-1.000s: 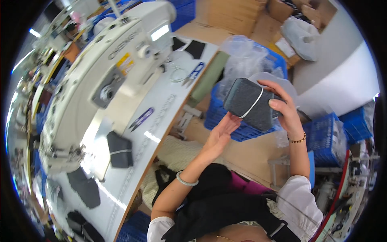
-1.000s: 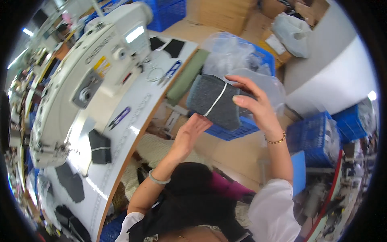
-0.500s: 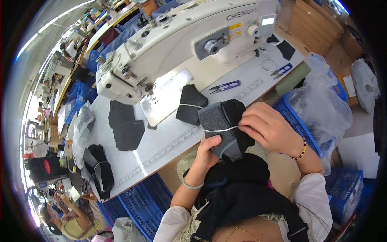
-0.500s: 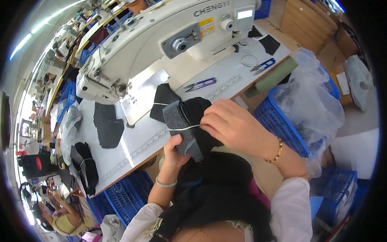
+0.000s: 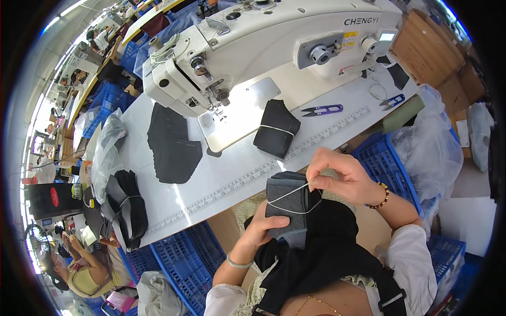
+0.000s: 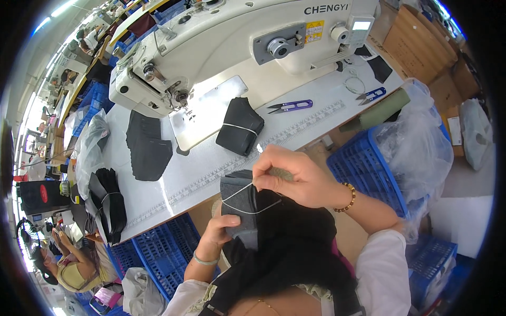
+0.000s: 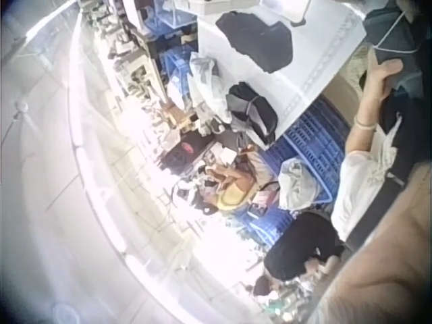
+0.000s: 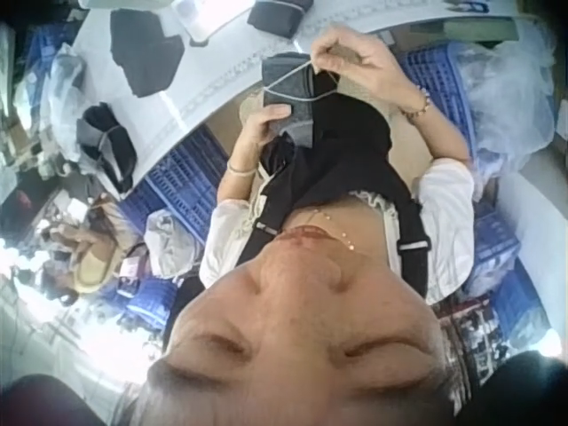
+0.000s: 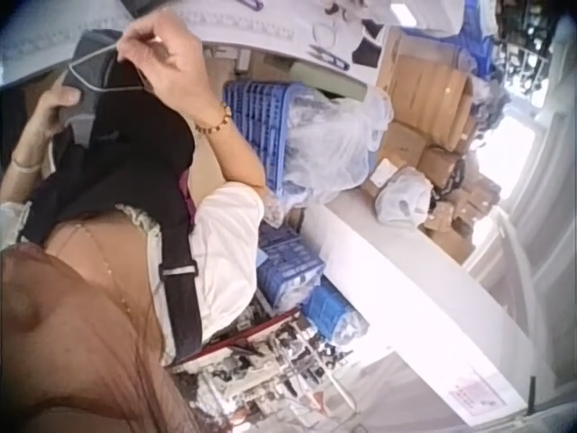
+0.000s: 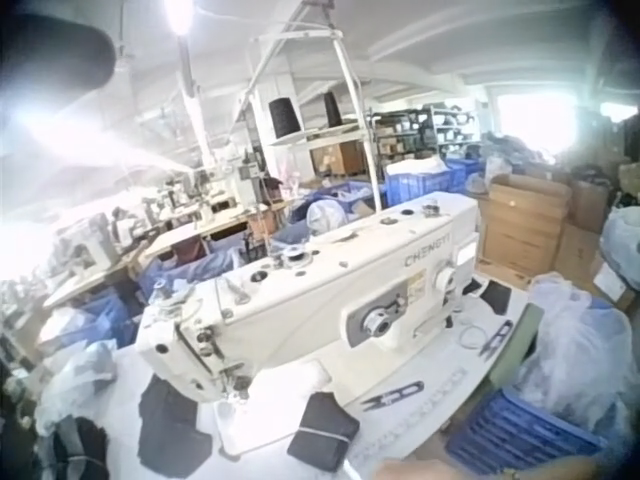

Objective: Sewing black shoe components together using an industrial sewing machine.

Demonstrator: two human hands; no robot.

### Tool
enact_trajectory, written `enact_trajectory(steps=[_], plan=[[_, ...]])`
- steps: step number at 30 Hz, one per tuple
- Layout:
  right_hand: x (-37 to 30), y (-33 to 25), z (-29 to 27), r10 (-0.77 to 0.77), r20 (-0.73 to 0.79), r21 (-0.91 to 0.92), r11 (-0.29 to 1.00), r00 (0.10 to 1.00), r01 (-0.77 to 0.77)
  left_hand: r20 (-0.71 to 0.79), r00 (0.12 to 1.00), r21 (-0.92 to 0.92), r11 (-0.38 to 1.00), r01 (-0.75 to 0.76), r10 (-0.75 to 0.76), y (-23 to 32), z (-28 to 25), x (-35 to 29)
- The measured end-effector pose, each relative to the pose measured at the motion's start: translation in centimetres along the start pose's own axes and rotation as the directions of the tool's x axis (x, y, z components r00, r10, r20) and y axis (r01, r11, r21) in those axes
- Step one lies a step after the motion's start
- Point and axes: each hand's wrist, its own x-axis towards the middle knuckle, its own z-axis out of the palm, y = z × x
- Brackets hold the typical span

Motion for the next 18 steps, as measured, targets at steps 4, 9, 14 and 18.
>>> enact_trajectory(steps=[4, 9, 14, 18], plan=[[0.2, -1.0, -0.9, 0.427, 0.054, 0.624, 0.691, 0.903, -0.364, 0.222, 0.969, 0.211, 0.976, 0.060, -0.108, 0.5, -0.6, 0.3], [0.8, 1.0, -6.1, 0.345, -0.441, 0.687, 0.724, 0.828, 0.064, 0.227, 0.961, 0.286, 0.954, 0.092, -0.160, -0.6, -1.2, 0.4], [-0.8, 6.7, -12.9, -0.239, -0.695, -0.700, 0.441, 0.678, -0.561, 0.101, 0.969, -0.461, 0.874, -0.157, 0.227, -2.2, -5.9, -1.8], [-0.6, 9.0, -16.1, -0.281, -0.615, -0.789, 0.223, 0.737, -0.573, 0.107, 0.890, -0.621, 0.729, -0.288, 0.443, -0.5, -7.4, -1.2]])
